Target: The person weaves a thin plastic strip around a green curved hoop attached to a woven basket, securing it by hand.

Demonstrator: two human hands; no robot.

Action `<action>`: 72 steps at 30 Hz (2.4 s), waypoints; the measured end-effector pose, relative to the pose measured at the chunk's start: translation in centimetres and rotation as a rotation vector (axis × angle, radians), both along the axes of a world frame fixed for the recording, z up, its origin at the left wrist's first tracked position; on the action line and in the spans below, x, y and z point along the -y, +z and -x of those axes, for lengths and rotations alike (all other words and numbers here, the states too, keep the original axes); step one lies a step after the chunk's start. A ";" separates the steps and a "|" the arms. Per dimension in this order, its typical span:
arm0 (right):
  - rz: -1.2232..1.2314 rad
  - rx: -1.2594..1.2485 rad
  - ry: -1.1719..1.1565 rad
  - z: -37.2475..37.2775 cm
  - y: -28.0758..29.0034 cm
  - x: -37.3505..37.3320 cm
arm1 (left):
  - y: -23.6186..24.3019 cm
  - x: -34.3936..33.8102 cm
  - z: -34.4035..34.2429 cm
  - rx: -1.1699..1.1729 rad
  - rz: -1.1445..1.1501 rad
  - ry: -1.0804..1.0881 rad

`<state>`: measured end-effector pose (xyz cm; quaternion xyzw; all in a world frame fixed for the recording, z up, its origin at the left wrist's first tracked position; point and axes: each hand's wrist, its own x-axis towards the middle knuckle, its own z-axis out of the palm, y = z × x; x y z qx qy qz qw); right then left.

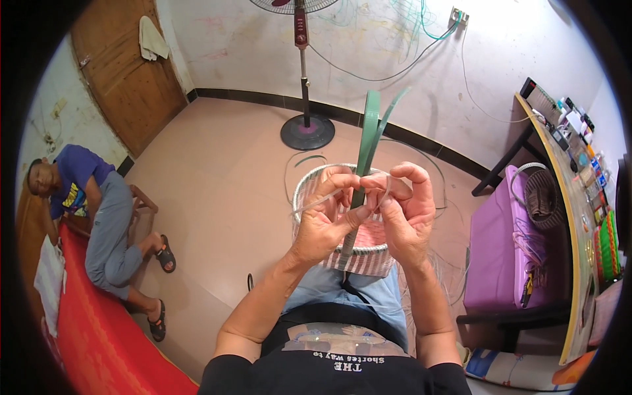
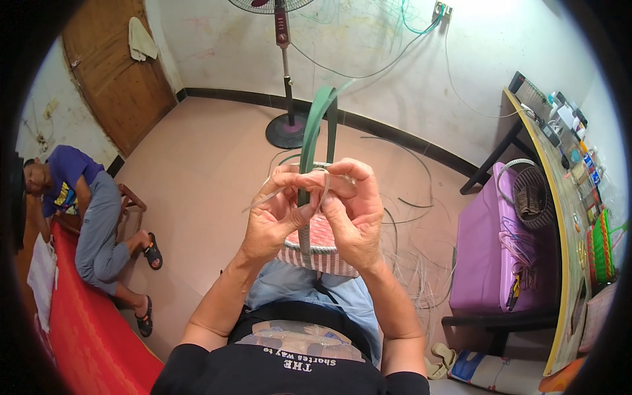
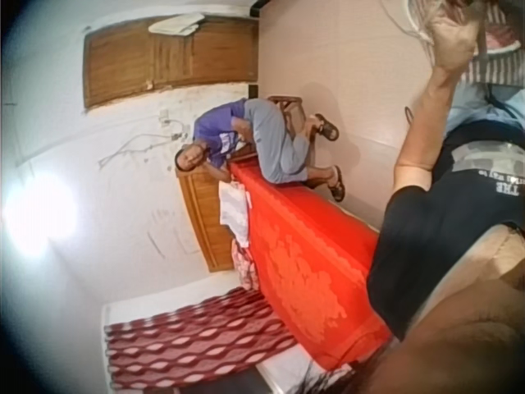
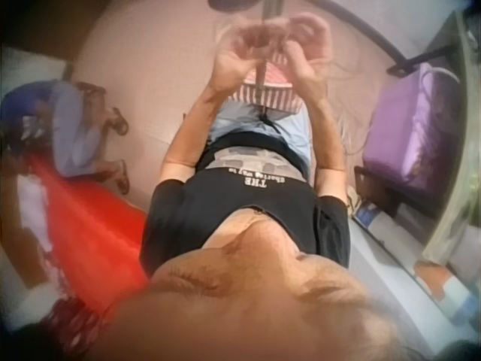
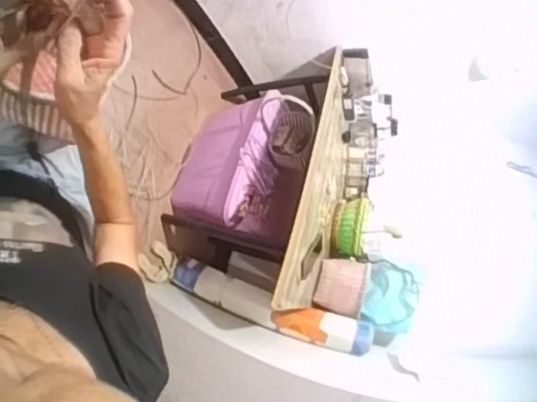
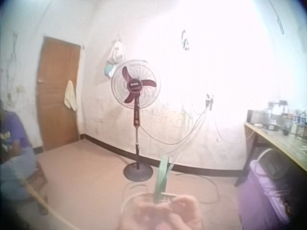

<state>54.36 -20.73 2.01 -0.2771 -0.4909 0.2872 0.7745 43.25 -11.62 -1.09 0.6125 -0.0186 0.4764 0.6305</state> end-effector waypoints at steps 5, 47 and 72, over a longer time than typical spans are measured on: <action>-0.052 -0.010 0.076 -0.6 -0.1 -0.3 | 0.6 0.5 0.5 -0.024 0.099 -0.089; 0.051 0.728 -0.045 -2.3 1.8 -0.8 | 1.6 2.2 1.8 -0.016 0.101 -0.183; 0.553 -1.239 -0.501 -23.3 -23.0 27.7 | 2.2 1.3 0.9 -0.089 0.188 0.169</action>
